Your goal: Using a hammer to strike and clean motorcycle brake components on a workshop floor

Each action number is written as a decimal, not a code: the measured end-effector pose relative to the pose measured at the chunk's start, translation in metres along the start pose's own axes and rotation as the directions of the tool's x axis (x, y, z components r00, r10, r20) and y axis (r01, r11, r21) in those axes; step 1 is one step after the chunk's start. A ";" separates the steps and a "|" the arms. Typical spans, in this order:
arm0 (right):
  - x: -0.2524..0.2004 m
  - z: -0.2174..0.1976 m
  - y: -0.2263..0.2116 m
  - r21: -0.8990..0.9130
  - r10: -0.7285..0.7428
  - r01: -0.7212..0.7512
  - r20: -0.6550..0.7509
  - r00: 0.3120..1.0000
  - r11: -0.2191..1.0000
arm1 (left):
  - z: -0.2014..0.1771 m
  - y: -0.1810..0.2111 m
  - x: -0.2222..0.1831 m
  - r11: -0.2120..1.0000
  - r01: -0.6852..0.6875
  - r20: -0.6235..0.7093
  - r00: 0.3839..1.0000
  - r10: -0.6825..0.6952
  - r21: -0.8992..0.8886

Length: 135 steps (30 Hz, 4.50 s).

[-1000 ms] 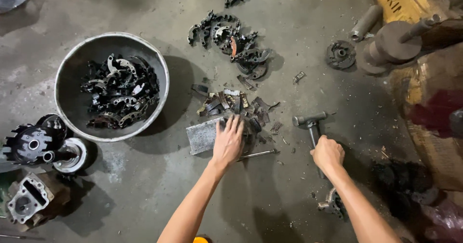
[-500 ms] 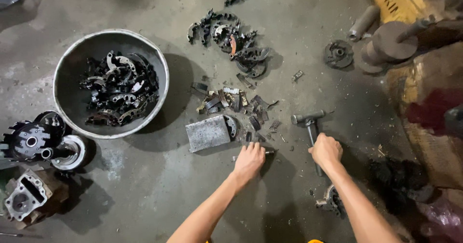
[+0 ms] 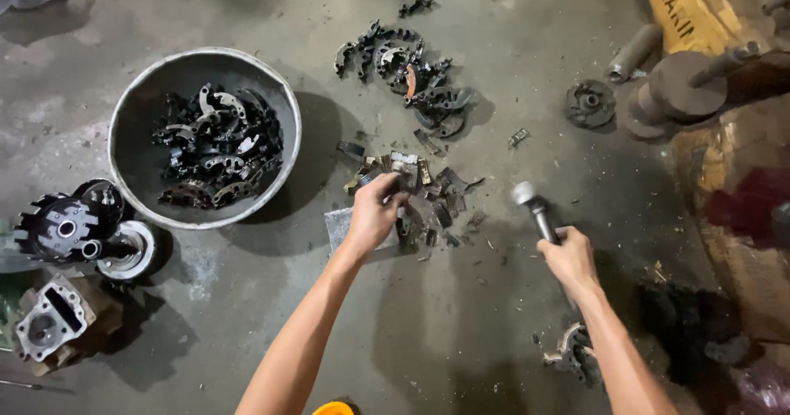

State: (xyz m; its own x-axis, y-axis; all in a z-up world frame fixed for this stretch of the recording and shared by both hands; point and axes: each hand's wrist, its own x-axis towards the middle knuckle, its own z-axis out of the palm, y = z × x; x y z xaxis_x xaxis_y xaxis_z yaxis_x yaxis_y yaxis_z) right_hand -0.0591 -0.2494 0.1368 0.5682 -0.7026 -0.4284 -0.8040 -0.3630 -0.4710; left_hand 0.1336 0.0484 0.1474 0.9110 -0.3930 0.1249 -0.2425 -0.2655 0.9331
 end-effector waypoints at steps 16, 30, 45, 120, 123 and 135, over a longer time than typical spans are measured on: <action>-0.104 -0.007 -0.057 0.571 -0.496 0.399 0.018 0.868 0.718 | 0.004 0.023 0.001 0.985 0.150 0.340 0.925 -0.171 0.086; -0.120 -0.004 -0.084 0.538 -0.500 0.410 0.024 0.866 0.736 | 0.006 0.002 0.004 0.993 -0.099 0.429 0.902 0.059 0.071; -0.095 -0.010 -0.134 0.271 -0.643 0.622 -0.013 0.766 0.735 | 0.022 -0.036 0.010 0.969 -0.149 0.619 0.785 -0.004 0.196; -0.091 -0.007 -0.167 0.154 -0.782 0.823 -0.256 0.568 0.547 | -0.001 -0.011 0.015 0.976 -0.173 0.361 0.926 0.115 0.133; -0.079 0.005 -0.159 0.205 -0.738 0.721 0.009 0.675 0.662 | 0.000 -0.012 0.012 0.979 -0.161 0.393 0.914 0.101 0.123; -0.067 0.001 -0.155 0.238 -0.639 0.608 0.076 0.765 0.757 | 0.018 -0.045 0.013 0.966 -0.146 0.430 0.902 0.041 0.215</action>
State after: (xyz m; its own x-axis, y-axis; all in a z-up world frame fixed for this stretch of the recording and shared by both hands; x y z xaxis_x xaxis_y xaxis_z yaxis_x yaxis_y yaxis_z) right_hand 0.0275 -0.1452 0.2382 0.9620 -0.2591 -0.0858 -0.2213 -0.5568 -0.8006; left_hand 0.1502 0.0391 0.1012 0.6682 -0.7440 0.0055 -0.4389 -0.3882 0.8104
